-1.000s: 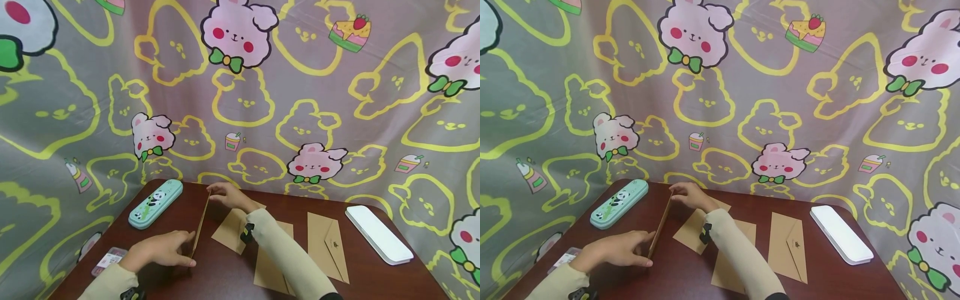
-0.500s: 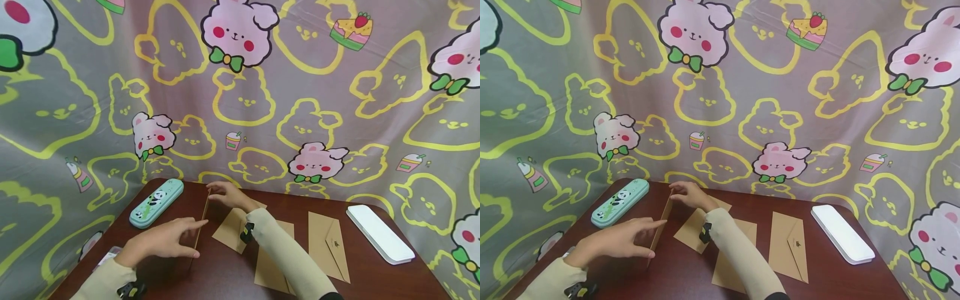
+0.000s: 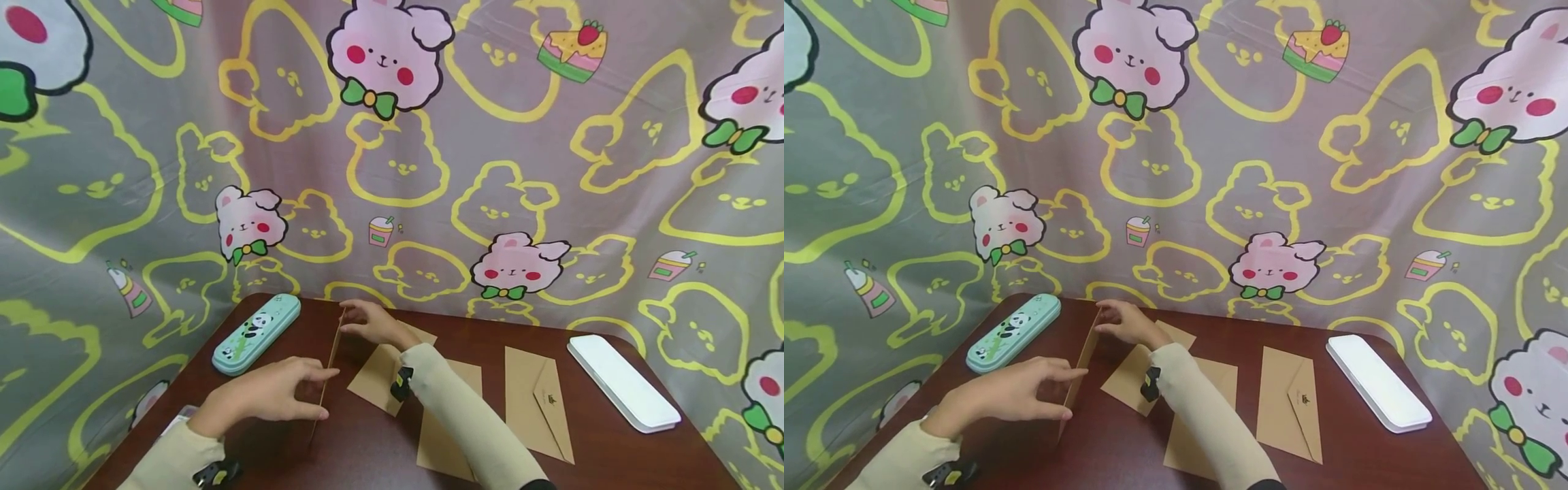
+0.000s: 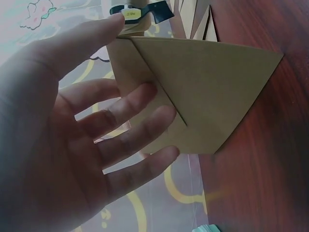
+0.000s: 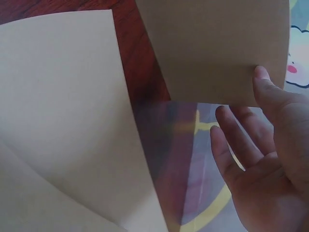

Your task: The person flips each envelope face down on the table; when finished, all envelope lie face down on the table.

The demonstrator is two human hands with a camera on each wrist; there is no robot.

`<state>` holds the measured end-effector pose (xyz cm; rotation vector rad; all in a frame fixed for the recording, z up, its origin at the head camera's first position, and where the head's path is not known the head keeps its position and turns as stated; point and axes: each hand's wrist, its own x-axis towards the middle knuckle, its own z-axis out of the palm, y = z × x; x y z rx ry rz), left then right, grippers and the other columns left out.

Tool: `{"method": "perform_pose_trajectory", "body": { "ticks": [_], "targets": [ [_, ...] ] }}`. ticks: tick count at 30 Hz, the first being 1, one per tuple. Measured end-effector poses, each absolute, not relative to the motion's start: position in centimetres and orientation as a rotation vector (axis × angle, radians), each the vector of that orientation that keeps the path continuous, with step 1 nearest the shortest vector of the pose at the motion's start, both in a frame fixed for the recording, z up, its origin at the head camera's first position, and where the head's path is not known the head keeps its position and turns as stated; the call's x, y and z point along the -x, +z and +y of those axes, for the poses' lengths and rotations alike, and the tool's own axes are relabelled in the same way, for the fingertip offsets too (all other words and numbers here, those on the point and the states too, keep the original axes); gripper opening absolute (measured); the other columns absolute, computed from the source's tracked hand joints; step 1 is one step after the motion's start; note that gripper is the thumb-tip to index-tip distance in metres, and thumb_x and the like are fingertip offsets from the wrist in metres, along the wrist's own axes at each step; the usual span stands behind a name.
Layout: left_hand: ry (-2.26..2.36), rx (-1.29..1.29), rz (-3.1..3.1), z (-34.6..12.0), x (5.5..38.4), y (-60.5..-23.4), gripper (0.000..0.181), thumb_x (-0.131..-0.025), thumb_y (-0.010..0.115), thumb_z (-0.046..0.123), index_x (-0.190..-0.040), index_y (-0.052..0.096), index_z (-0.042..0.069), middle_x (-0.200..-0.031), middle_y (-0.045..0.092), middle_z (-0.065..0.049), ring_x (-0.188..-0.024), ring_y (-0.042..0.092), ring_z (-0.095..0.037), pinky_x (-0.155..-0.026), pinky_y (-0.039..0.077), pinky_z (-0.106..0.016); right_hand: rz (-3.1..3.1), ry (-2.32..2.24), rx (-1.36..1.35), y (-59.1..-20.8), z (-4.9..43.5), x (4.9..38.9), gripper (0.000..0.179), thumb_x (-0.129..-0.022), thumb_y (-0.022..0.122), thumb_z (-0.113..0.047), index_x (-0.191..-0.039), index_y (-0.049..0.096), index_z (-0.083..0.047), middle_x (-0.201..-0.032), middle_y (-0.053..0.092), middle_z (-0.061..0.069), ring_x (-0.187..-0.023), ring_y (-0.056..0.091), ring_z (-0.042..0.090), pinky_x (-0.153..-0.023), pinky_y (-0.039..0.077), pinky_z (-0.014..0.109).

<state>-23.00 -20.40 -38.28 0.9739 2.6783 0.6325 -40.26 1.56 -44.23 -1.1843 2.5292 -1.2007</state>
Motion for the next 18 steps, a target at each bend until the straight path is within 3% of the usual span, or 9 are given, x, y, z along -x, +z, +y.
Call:
{"method": "perform_pose_trajectory", "body": {
  "ticks": [8,14,18],
  "targets": [
    [0.696,-0.904,2.605,-20.4,23.1,-38.0,0.078,-0.085,0.082,0.047,-0.149,0.055,0.011,-0.115,0.065,0.008,-0.097,0.056,-0.008,-0.081,0.048,-0.026,2.476,-1.273,1.104,-45.2,1.3,40.2,0.039,-0.097,0.071,-0.015,-0.135,0.063,-0.006,-0.133,0.069,0.015,-0.126,0.066,0.027,-0.105,0.052,0.036],
    [0.657,-0.916,2.622,-20.7,23.1,-37.9,0.075,-0.086,0.083,0.041,-0.148,0.056,0.008,-0.127,0.066,0.003,-0.118,0.061,-0.017,-0.096,0.053,-0.037,2.511,-1.214,1.093,-45.9,0.6,40.4,0.038,-0.097,0.072,-0.018,-0.133,0.065,-0.006,-0.13,0.071,0.011,-0.124,0.067,0.026,-0.105,0.052,0.034],
    [0.651,-0.885,2.623,-20.8,23.0,-37.9,0.075,-0.085,0.083,0.042,-0.148,0.056,0.009,-0.132,0.065,-0.001,-0.121,0.06,-0.02,-0.097,0.053,-0.039,2.58,-1.11,1.013,-46.5,0.2,40.3,0.041,-0.097,0.073,-0.022,-0.134,0.065,-0.006,-0.133,0.07,0.01,-0.127,0.064,0.026,-0.107,0.05,0.04]
  ]
}}
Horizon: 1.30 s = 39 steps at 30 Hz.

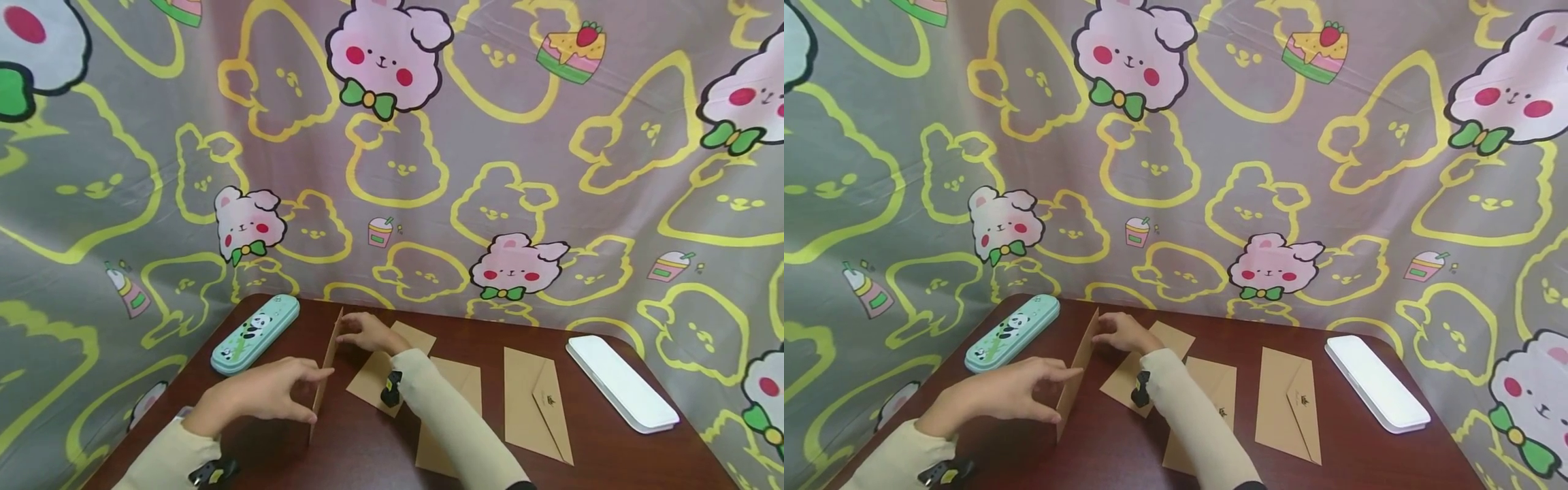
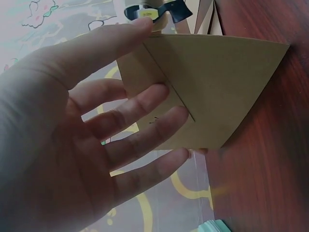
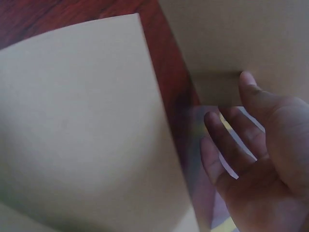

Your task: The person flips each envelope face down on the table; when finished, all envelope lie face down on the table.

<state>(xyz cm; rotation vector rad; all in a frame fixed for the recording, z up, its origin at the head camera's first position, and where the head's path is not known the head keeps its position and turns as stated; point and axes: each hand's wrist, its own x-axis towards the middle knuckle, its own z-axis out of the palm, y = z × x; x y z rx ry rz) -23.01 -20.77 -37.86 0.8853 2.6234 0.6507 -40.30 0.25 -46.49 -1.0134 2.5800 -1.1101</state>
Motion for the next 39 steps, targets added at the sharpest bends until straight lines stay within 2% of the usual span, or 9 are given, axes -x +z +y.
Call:
{"method": "perform_pose_trajectory", "body": {
  "ticks": [5,12,18,22,25,30,34,36,39],
  "targets": [
    [0.646,-0.851,2.634,-20.8,22.9,-37.8,0.078,-0.083,0.085,0.042,-0.148,0.055,0.009,-0.138,0.064,-0.004,-0.126,0.059,-0.025,-0.1,0.052,-0.045,2.657,-0.983,0.887,-47.1,-0.5,39.9,0.043,-0.099,0.07,-0.023,-0.138,0.063,-0.007,-0.142,0.064,0.011,-0.135,0.058,0.026,-0.111,0.047,0.043],
    [0.577,-0.808,2.708,-20.7,22.6,-37.7,0.083,-0.081,0.087,0.04,-0.15,0.054,0.01,-0.146,0.06,-0.012,-0.134,0.056,-0.032,-0.105,0.049,-0.052,2.721,-0.927,0.831,-47.1,-1.3,39.4,0.034,-0.1,0.067,-0.017,-0.132,0.067,-0.007,-0.135,0.068,0.01,-0.131,0.061,0.025,-0.11,0.048,0.041],
    [0.586,-0.794,2.711,-20.9,22.3,-37.5,0.082,-0.082,0.087,0.037,-0.15,0.053,0.009,-0.146,0.06,-0.012,-0.132,0.058,-0.03,-0.103,0.05,-0.052,2.742,-0.959,0.837,-47.4,-0.9,39.4,0.036,-0.098,0.071,-0.023,-0.13,0.068,-0.007,-0.135,0.069,0.01,-0.129,0.063,0.026,-0.106,0.051,0.041],
    [0.629,-0.774,2.715,-21.3,22.3,-37.5,0.091,-0.083,0.085,0.041,-0.154,0.044,0.003,-0.15,0.056,-0.015,-0.137,0.054,-0.032,-0.108,0.047,-0.054,2.666,-1.093,0.841,-47.2,0.2,39.5,0.034,-0.098,0.071,-0.019,-0.13,0.068,-0.007,-0.123,0.074,0.012,-0.11,0.071,0.026,-0.093,0.058,0.038],
    [0.683,-0.797,2.711,-21.9,22.5,-37.4,0.101,-0.084,0.085,0.039,-0.158,0.032,-0.004,-0.15,0.055,-0.015,-0.132,0.059,-0.029,-0.105,0.05,-0.048,2.584,-1.213,0.833,-46.6,1.1,39.8,0.034,-0.097,0.071,-0.013,-0.129,0.067,-0.004,-0.115,0.076,0.017,-0.095,0.076,0.028,-0.083,0.061,0.04],
    [0.722,-0.848,2.713,-22.6,22.6,-37.3,0.106,-0.083,0.086,0.028,-0.155,0.023,-0.016,-0.134,0.064,-0.013,-0.107,0.067,-0.014,-0.088,0.055,-0.031,2.518,-1.372,0.818,-44.7,2.4,40.3,0.032,-0.095,0.071,-0.004,-0.126,0.066,0.001,-0.11,0.075,0.023,-0.091,0.076,0.033,-0.08,0.062,0.046],
    [0.714,-0.831,2.697,-22.8,22.6,-37.4,0.106,-0.081,0.087,0.022,-0.153,0.021,-0.022,-0.107,0.071,0.0,-0.093,0.063,-0.004,-0.079,0.052,-0.027,2.537,-1.398,0.8,-43.3,2.9,40.5,0.026,-0.094,0.072,-0.002,-0.12,0.07,0.001,-0.11,0.075,0.023,-0.093,0.076,0.036,-0.081,0.062,0.048],
    [0.756,-0.813,2.664,-22.8,22.7,-37.5,0.109,-0.081,0.087,0.019,-0.154,0.017,-0.021,-0.096,0.07,0.007,-0.087,0.062,-0.001,-0.076,0.051,-0.026,2.538,-1.385,0.803,-42.8,3.0,40.5,0.026,-0.094,0.072,-0.003,-0.119,0.071,0.001,-0.112,0.075,0.023,-0.095,0.076,0.038,-0.083,0.061,0.049],
    [0.797,-0.802,2.633,-23.0,22.7,-37.9,0.111,-0.083,0.086,0.016,-0.157,0.01,-0.017,-0.097,0.072,0.006,-0.085,0.063,-0.001,-0.074,0.051,-0.025,2.535,-1.371,0.817,-42.4,3.1,40.5,0.029,-0.094,0.072,-0.003,-0.122,0.072,0.0,-0.115,0.075,0.023,-0.096,0.076,0.039,-0.084,0.061,0.049]
  ]
}}
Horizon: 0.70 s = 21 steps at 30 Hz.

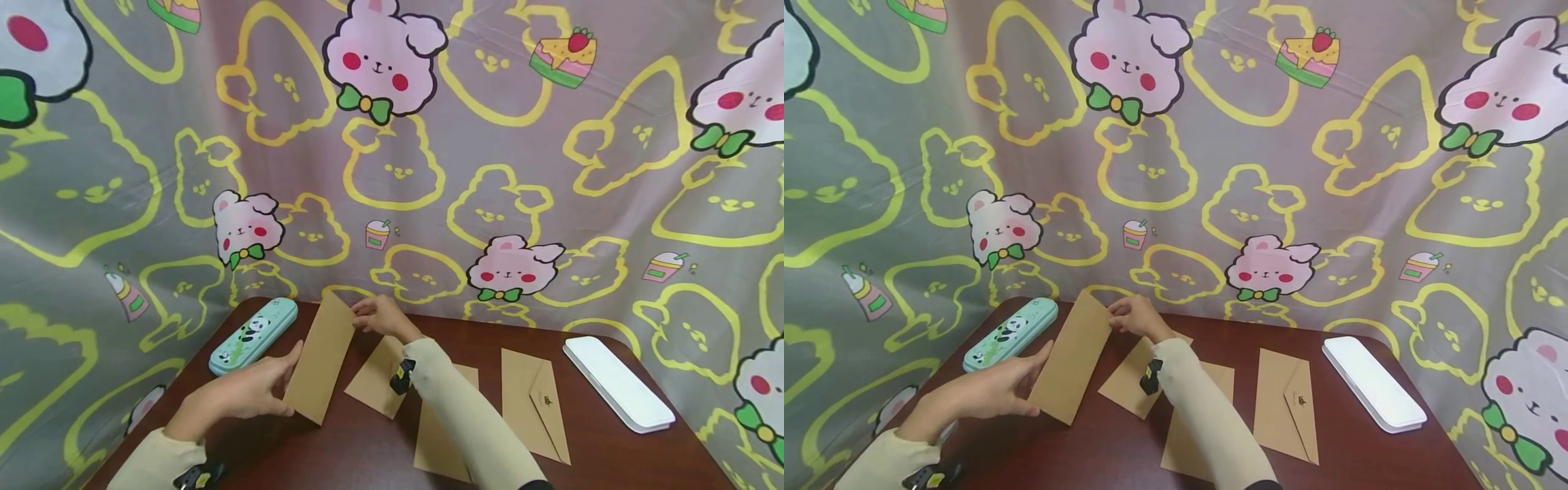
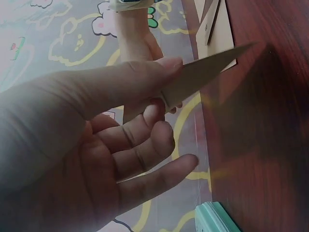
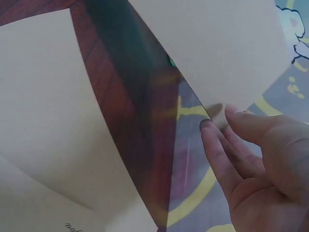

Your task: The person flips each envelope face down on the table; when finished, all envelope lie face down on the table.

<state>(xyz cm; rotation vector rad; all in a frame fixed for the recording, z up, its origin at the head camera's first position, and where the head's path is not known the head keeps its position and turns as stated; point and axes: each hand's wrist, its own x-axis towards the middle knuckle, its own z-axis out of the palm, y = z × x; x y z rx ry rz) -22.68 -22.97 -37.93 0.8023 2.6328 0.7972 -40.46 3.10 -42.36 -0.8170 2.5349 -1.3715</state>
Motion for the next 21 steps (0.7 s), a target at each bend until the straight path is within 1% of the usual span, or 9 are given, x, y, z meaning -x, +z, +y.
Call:
{"method": "perform_pose_trajectory", "body": {
  "ticks": [2,5,7,9,12,15,16,18,21],
  "targets": [
    [0.807,-0.78,2.627,-23.1,22.6,-38.1,0.112,-0.084,0.085,0.015,-0.159,0.006,-0.014,-0.108,0.074,0.001,-0.094,0.067,-0.004,-0.079,0.053,-0.027,2.544,-1.362,0.827,-42.2,3.1,40.4,0.029,-0.094,0.072,-0.004,-0.123,0.073,0.0,-0.114,0.076,0.021,-0.095,0.077,0.036,-0.082,0.062,0.046],
    [0.787,-0.777,2.635,-23.3,22.4,-38.6,0.111,-0.085,0.083,0.015,-0.158,0.005,-0.015,-0.121,0.074,-0.005,-0.104,0.069,-0.01,-0.085,0.054,-0.029,2.593,-1.333,0.83,-42.0,3.1,40.3,0.027,-0.094,0.073,-0.007,-0.121,0.075,-0.003,-0.109,0.078,0.017,-0.087,0.078,0.031,-0.075,0.063,0.042],
    [0.772,-0.766,2.643,-23.4,22.3,-38.8,0.111,-0.086,0.083,0.015,-0.157,0.004,-0.017,-0.125,0.073,-0.006,-0.107,0.069,-0.011,-0.088,0.053,-0.03,2.62,-1.326,0.821,-41.9,3.1,40.3,0.025,-0.094,0.074,-0.008,-0.118,0.077,-0.004,-0.104,0.079,0.015,-0.084,0.078,0.032,-0.074,0.062,0.045],
    [0.786,-0.763,2.632,-23.4,22.2,-39.2,0.11,-0.086,0.082,0.015,-0.156,0.004,-0.02,-0.115,0.075,-0.003,-0.099,0.069,-0.007,-0.083,0.053,-0.027,2.653,-1.315,0.808,-41.9,3.1,40.2,0.021,-0.093,0.075,-0.008,-0.113,0.079,-0.005,-0.098,0.08,0.014,-0.081,0.077,0.034,-0.072,0.062,0.047],
    [0.806,-0.706,2.612,-23.5,22.2,-39.7,0.109,-0.087,0.082,0.016,-0.154,0.005,-0.022,-0.095,0.073,0.003,-0.082,0.065,-0.004,-0.072,0.051,-0.025,2.682,-1.312,0.792,-41.7,2.9,40.0,0.015,-0.092,0.076,-0.008,-0.106,0.081,-0.005,-0.094,0.08,0.012,-0.081,0.076,0.036,-0.066,0.061,0.042],
    [0.805,-0.629,2.606,-23.8,22.4,-40.2,0.108,-0.087,0.082,0.018,-0.153,0.008,-0.024,-0.083,0.068,0.003,-0.07,0.059,-0.007,-0.064,0.047,-0.025,2.714,-1.286,0.776,-41.4,2.7,39.8,0.012,-0.091,0.077,-0.01,-0.101,0.082,-0.006,-0.094,0.08,0.01,-0.077,0.076,0.033,-0.059,0.058,0.029],
    [0.794,-0.598,2.61,-23.9,22.5,-40.4,0.107,-0.086,0.083,0.018,-0.153,0.009,-0.024,-0.083,0.068,0.002,-0.072,0.058,-0.009,-0.065,0.047,-0.026,2.724,-1.278,0.777,-41.3,2.6,39.7,0.011,-0.091,0.077,-0.01,-0.1,0.082,-0.006,-0.095,0.08,0.01,-0.075,0.076,0.031,-0.058,0.056,0.026],
    [0.767,-0.537,2.621,-24.0,22.8,-40.5,0.106,-0.086,0.083,0.02,-0.153,0.013,-0.023,-0.092,0.071,-0.002,-0.081,0.061,-0.011,-0.073,0.051,-0.029,2.743,-1.261,0.773,-41.0,2.3,39.5,0.01,-0.091,0.078,-0.011,-0.098,0.082,-0.006,-0.096,0.08,0.009,-0.072,0.076,0.029,-0.057,0.055,0.024],
    [0.728,-0.457,2.624,-24.2,23.1,-40.6,0.103,-0.086,0.084,0.02,-0.154,0.018,-0.02,-0.096,0.069,-0.006,-0.089,0.06,-0.016,-0.079,0.05,-0.033,2.761,-1.251,0.781,-41.0,2.0,39.5,0.009,-0.09,0.078,-0.011,-0.098,0.081,-0.006,-0.095,0.08,0.01,-0.071,0.076,0.031,-0.056,0.055,0.023]
  ]
}}
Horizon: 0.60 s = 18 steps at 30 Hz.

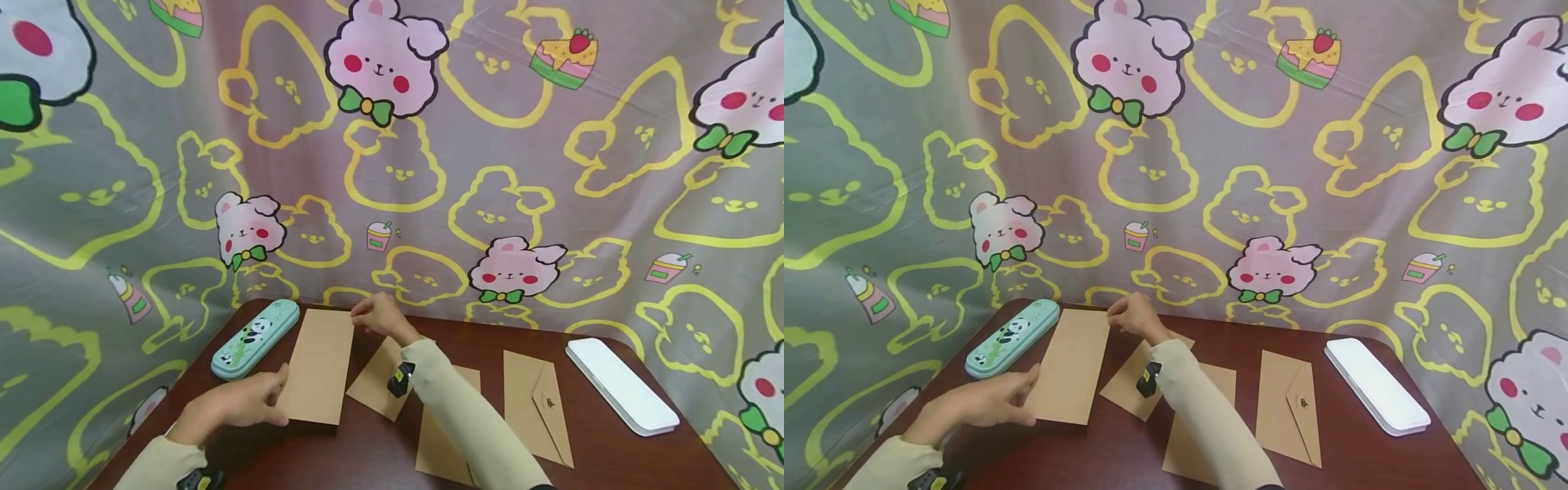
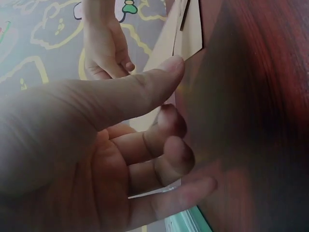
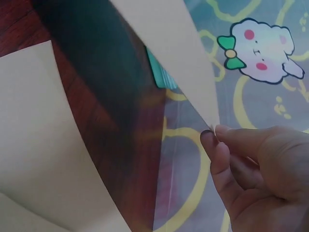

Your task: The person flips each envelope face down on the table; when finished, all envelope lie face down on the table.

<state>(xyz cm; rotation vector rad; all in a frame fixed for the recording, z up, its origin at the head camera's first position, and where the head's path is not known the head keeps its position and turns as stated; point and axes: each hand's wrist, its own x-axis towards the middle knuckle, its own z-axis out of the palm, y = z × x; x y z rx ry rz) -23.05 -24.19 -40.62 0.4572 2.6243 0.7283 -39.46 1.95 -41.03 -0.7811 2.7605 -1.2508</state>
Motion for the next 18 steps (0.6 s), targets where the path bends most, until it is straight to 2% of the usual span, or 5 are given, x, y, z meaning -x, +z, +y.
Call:
{"method": "perform_pose_trajectory", "body": {
  "ticks": [4,9,11,15,18],
  "targets": [
    [0.695,-0.417,2.626,-24.3,23.2,-40.9,0.098,-0.085,0.083,0.019,-0.153,0.024,-0.019,-0.088,0.062,-0.006,-0.086,0.052,-0.02,-0.074,0.043,-0.032,2.729,-1.261,0.802,-41.8,1.6,39.3,0.011,-0.088,0.08,-0.007,-0.098,0.08,-0.002,-0.092,0.08,0.013,-0.074,0.076,0.035,-0.054,0.055,0.023],
    [0.645,-0.388,2.629,-24.6,23.8,-42.3,0.092,-0.083,0.084,0.019,-0.15,0.033,-0.019,-0.12,0.066,-0.021,-0.099,0.053,-0.025,-0.08,0.042,-0.039,2.699,-1.141,0.924,-43.5,0.9,38.7,0.018,-0.084,0.083,-0.003,-0.101,0.078,0.001,-0.098,0.079,0.015,-0.077,0.077,0.025,-0.053,0.054,0.02],
    [0.617,-0.393,2.617,-25.0,24.2,-43.2,0.092,-0.082,0.085,0.022,-0.148,0.036,-0.02,-0.125,0.064,-0.022,-0.101,0.053,-0.026,-0.082,0.042,-0.043,2.727,-1.025,0.997,-44.2,0.6,38.3,0.023,-0.082,0.085,-0.005,-0.104,0.078,0.0,-0.104,0.078,0.014,-0.085,0.077,0.023,-0.061,0.057,0.021],
    [0.516,-0.45,2.61,-26.1,25.1,-45.4,0.088,-0.082,0.084,0.037,-0.141,0.045,-0.016,-0.099,0.06,-0.006,-0.086,0.051,-0.019,-0.073,0.04,-0.041,2.812,-0.714,1.121,-45.5,0.1,37.7,0.033,-0.081,0.088,-0.014,-0.11,0.078,-0.004,-0.121,0.074,0.012,-0.112,0.071,0.025,-0.091,0.057,0.027],
    [0.478,-0.449,2.604,-26.3,25.2,-46.3,0.062,-0.084,0.082,0.04,-0.117,0.058,-0.005,-0.083,0.053,0.001,-0.071,0.051,-0.014,-0.062,0.039,-0.037,2.838,-0.549,1.131,-46.4,-0.2,37.3,0.037,-0.082,0.088,-0.02,-0.116,0.078,-0.009,-0.13,0.07,0.009,-0.128,0.063,0.025,-0.107,0.05,0.03]
  ]
}}
